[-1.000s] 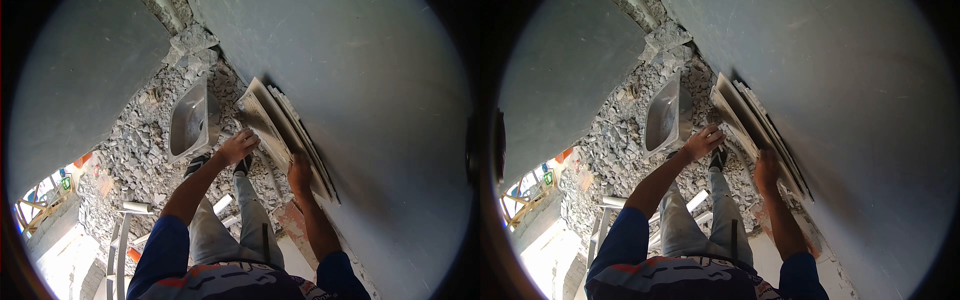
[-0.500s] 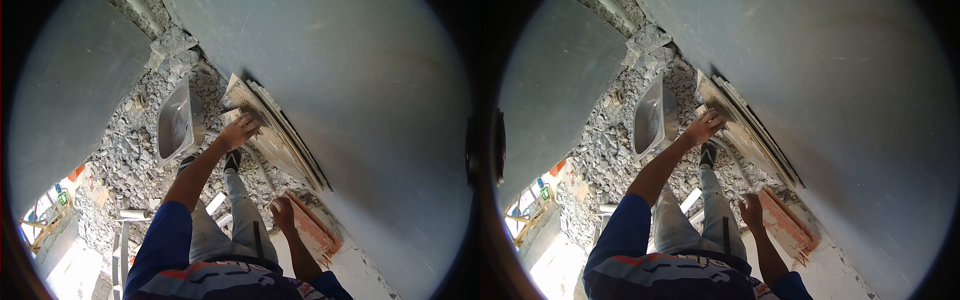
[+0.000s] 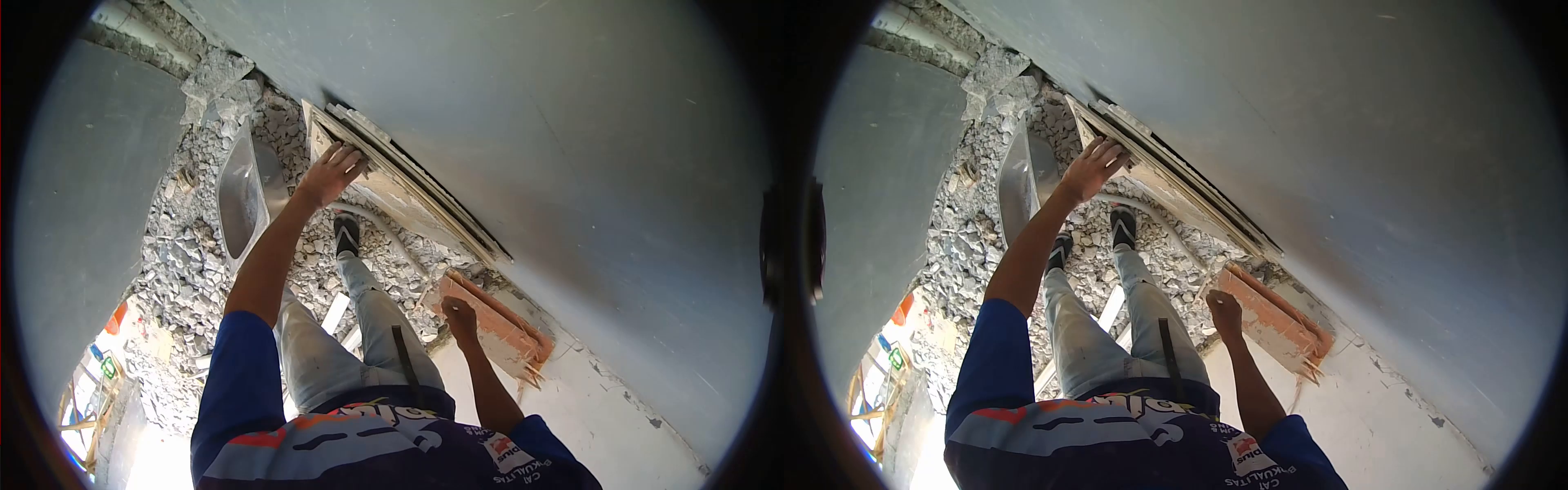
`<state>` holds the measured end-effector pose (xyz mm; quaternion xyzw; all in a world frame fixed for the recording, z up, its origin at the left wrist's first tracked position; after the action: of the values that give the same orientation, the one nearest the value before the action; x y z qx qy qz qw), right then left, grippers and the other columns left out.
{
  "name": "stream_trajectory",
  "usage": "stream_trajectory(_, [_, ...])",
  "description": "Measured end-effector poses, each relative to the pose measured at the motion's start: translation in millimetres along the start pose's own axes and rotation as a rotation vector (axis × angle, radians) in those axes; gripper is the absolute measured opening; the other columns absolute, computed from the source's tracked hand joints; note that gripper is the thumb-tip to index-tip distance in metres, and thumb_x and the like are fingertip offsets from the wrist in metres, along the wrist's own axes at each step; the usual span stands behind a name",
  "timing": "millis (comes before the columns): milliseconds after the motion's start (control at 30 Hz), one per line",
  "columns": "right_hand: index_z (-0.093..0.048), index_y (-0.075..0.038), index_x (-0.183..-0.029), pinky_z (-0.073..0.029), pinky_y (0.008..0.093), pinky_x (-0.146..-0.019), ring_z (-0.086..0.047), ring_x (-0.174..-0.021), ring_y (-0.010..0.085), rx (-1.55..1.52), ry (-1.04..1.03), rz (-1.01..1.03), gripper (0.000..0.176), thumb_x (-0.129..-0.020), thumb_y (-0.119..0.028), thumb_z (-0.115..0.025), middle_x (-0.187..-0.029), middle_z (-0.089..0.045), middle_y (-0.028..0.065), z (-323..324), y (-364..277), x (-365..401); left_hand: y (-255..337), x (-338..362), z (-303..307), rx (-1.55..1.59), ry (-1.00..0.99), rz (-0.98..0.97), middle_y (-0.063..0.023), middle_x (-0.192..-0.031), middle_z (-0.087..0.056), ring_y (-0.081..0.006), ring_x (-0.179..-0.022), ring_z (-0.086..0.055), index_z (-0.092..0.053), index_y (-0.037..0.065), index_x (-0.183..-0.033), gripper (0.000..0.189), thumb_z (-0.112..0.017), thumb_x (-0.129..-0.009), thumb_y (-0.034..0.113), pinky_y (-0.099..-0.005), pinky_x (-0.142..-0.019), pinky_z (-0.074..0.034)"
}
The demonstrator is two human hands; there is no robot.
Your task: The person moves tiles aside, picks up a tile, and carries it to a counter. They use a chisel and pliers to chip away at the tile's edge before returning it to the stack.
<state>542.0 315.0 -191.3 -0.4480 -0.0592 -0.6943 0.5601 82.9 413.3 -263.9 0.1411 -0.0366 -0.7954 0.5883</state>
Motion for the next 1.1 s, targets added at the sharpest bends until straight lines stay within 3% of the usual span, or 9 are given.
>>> stream_trajectory(233, [-0.069,-0.002,-0.114,-0.055,0.0323,-0.072,-0.069,-0.089,0.02,0.041,-0.078,0.091,0.037,-0.091,-0.03,-0.065,-0.105,-0.071,0.0118,-17,-42,-15,2,13,25,0.086,-0.003,0.07,-0.0121,-0.138,-0.048,-0.0291,-0.135,-0.041,-0.053,0.013,-0.136,0.051,-0.064,-0.085,0.016,-0.0468,-0.113,-0.035])
stream_trajectory(400, [-0.071,-0.001,-0.111,-0.052,0.0348,-0.086,-0.069,-0.099,0.0246,0.141,-0.164,0.103,0.036,-0.09,-0.031,-0.065,-0.108,-0.071,0.0143,-27,-37,7,-2,70,22,0.358,0.273,0.714,-0.0156,-0.134,-0.049,-0.0335,-0.125,-0.047,-0.056,0.008,-0.129,0.049,-0.07,-0.083,0.017,-0.0469,-0.106,-0.039])
stream_trajectory(500, [-0.07,-0.001,-0.112,-0.052,0.0343,-0.086,-0.068,-0.1,0.0254,0.21,-0.221,0.104,0.039,-0.089,-0.032,-0.066,-0.109,-0.071,0.0152,-32,-21,15,8,148,-22,0.551,0.365,1.175,-0.0175,-0.127,-0.055,-0.0361,-0.118,-0.051,-0.061,0.004,-0.123,0.046,-0.072,-0.082,0.021,-0.0434,-0.101,-0.042])
stream_trajectory(600, [-0.071,-0.001,-0.097,-0.052,0.0361,-0.081,-0.068,-0.093,0.0273,0.163,-0.219,0.1,0.025,-0.089,-0.023,-0.063,-0.095,-0.071,0.0137,-38,-4,18,55,247,-43,0.725,-0.089,1.487,-0.0245,-0.107,-0.065,-0.0408,-0.106,-0.059,-0.066,-0.002,-0.113,0.049,-0.076,-0.079,0.032,-0.0459,-0.091,-0.047])
stream_trajectory(667, [-0.067,-0.002,-0.085,-0.052,0.0396,-0.077,-0.067,-0.086,0.0288,0.373,-0.323,0.231,0.014,-0.086,-0.015,-0.061,-0.084,-0.067,0.0124,-47,8,6,117,312,-5,0.732,-0.033,1.528,-0.0268,-0.105,-0.067,-0.0406,-0.103,-0.063,-0.066,-0.004,-0.11,0.052,-0.076,-0.077,0.035,-0.0471,-0.089,-0.049])
stream_trajectory(767, [-0.056,-0.005,-0.07,-0.051,0.0458,-0.069,-0.064,-0.075,0.0307,0.791,-0.356,0.85,0.013,-0.083,-0.007,-0.057,-0.069,-0.056,0.0113,-61,-16,2,201,429,47,0.662,-0.106,1.62,-0.0261,-0.101,-0.067,-0.0402,-0.098,-0.065,-0.069,-0.002,-0.102,0.046,-0.073,-0.079,0.037,-0.0471,-0.089,-0.05])
stream_trajectory(933, [-0.067,-0.002,-0.086,-0.05,0.0492,-0.075,-0.066,-0.085,0.0389,0.667,-0.333,0.424,0.038,-0.088,-0.038,-0.055,-0.082,-0.068,0.0191,-96,-80,-2,303,618,76,0.846,-0.011,2.259,-0.0178,-0.064,-0.059,-0.0276,-0.059,-0.053,-0.063,-0.004,-0.074,0.047,-0.058,-0.09,0.04,-0.0462,-0.06,-0.039])
stream_trajectory(1067, [-0.068,0.001,-0.087,-0.05,0.0497,-0.077,-0.066,-0.084,0.0415,0.52,-0.211,0.466,0.044,-0.087,-0.042,-0.055,-0.083,-0.067,0.0241,-153,-154,40,332,663,89,1.036,0.504,2.421,-0.0078,-0.062,-0.057,-0.0157,-0.047,-0.05,-0.071,0.004,-0.09,0.033,-0.067,-0.09,0.037,-0.0362,-0.046,-0.041])
stream_trajectory(1100, [-0.066,0.002,-0.084,-0.049,0.0511,-0.077,-0.065,-0.084,0.0431,0.536,-0.215,0.495,0.043,-0.086,-0.04,-0.056,-0.083,-0.066,0.0263,-171,-176,56,329,670,95,1.105,0.32,2.332,-0.0142,-0.078,-0.068,-0.0208,-0.063,-0.062,-0.073,0.003,-0.101,0.04,-0.064,-0.091,0.04,-0.0378,-0.058,-0.049])
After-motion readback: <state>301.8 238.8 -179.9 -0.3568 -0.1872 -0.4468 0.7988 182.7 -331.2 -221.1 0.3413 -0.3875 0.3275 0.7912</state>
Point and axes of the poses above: each hand's wrist, its own x-axis away from the middle knuckle, its own z-axis out of the back of the hand, y = z × x, the point moved 3 cm from there along -x, towards the middle knuckle
